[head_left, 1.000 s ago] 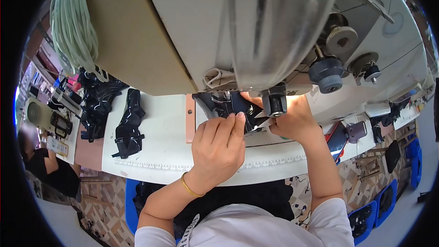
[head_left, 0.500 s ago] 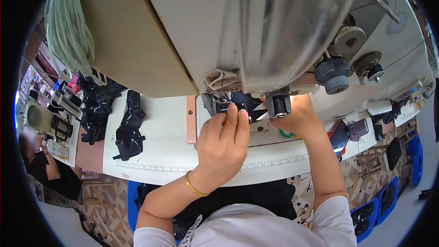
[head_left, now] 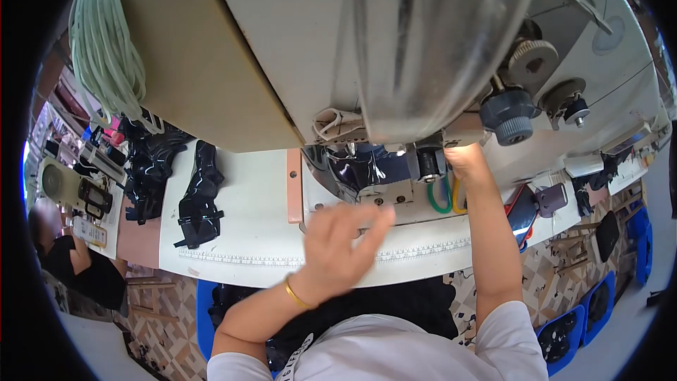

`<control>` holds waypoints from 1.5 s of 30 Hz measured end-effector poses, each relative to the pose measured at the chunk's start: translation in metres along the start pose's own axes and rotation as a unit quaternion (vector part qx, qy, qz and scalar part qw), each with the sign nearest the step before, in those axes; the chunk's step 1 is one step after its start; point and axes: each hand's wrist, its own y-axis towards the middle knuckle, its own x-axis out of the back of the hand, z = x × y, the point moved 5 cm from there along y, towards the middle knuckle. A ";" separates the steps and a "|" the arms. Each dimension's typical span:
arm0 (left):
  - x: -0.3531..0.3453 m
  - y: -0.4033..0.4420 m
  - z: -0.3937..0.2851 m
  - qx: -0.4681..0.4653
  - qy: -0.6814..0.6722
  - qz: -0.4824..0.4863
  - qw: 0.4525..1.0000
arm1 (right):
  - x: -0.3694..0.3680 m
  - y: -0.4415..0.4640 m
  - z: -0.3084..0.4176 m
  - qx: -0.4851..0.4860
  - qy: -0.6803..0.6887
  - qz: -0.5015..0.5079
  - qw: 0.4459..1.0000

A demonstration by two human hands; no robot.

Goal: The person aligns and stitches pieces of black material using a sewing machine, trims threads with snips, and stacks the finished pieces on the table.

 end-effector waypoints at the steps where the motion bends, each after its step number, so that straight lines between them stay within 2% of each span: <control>1: -0.002 -0.008 -0.005 0.015 -0.095 -0.002 0.995 | 0.002 -0.002 0.001 0.001 0.010 0.023 1.000; 2: -0.012 -0.009 0.004 0.150 -0.231 0.021 0.961 | 0.001 -0.004 0.001 0.005 0.019 0.025 0.999; 3: -0.026 -0.010 0.008 0.281 -0.358 0.043 0.889 | 0.000 -0.007 0.000 0.009 0.029 0.028 0.999; 4: -0.040 -0.015 0.010 0.403 -0.472 0.061 0.782 | -0.001 -0.010 -0.001 0.014 0.038 0.030 0.999; 5: -0.052 -0.012 0.019 0.411 -0.609 -0.018 0.678 | 0.001 -0.009 -0.005 0.020 0.044 0.041 0.998; 8: -0.068 -0.005 0.021 0.490 -0.719 -0.096 0.484 | 0.004 -0.008 -0.008 0.040 0.096 0.050 0.993; 12: -0.072 -0.005 0.021 0.499 -0.655 -0.167 0.542 | 0.001 -0.011 -0.003 0.049 0.141 0.045 0.988; 15: -0.071 -0.004 0.024 0.465 -0.589 -0.191 0.632 | 0.004 -0.011 -0.010 0.047 0.137 0.063 0.987; 18: -0.071 -0.015 0.028 0.474 -0.601 -0.245 0.595 | 0.002 -0.016 -0.004 0.047 0.141 0.067 0.987; 21: -0.058 -0.010 0.025 0.458 -0.663 -0.272 0.525 | -0.003 -0.023 0.002 0.046 0.156 0.069 0.984; 24: -0.039 0.006 0.014 0.538 -0.700 -0.294 0.366 | -0.004 -0.025 0.004 0.042 0.172 0.078 0.981; 25: -0.039 0.005 0.015 0.546 -0.711 -0.287 0.337 | -0.004 -0.023 0.006 0.041 0.178 0.083 0.980; 28: -0.036 0.000 0.028 0.528 -0.674 -0.203 0.475 | -0.010 -0.020 0.019 0.086 0.174 0.101 0.976; 31: -0.031 -0.013 0.042 0.495 -0.511 -0.179 0.679 | -0.020 -0.021 0.029 0.085 0.183 0.084 0.976; 34: -0.027 -0.007 0.041 0.473 -0.422 -0.196 0.748 | -0.023 -0.022 0.018 -0.060 0.285 0.041 0.956; 35: -0.029 -0.009 0.044 0.488 -0.449 -0.181 0.726 | -0.025 -0.019 0.015 -0.061 0.289 0.037 0.955; 37: -0.033 -0.010 0.049 0.485 -0.591 -0.152 0.627 | -0.027 -0.015 0.015 -0.054 0.265 0.046 0.962; 38: -0.037 -0.009 0.048 0.481 -0.654 -0.135 0.568 | -0.028 -0.016 0.008 -0.079 0.324 0.078 0.939; 39: -0.036 -0.002 0.040 0.493 -0.682 -0.104 0.531 | -0.029 -0.012 0.005 -0.086 0.323 0.090 0.938; 42: -0.039 0.002 0.038 0.507 -0.700 -0.136 0.485 | -0.034 -0.014 0.011 -0.063 0.347 0.099 0.930; 43: -0.041 0.005 0.036 0.518 -0.699 -0.147 0.470 | -0.029 -0.015 0.013 -0.055 0.306 0.099 0.945; 45: -0.047 0.002 0.041 0.528 -0.660 -0.154 0.512 | -0.019 -0.018 0.017 -0.040 0.220 0.098 0.970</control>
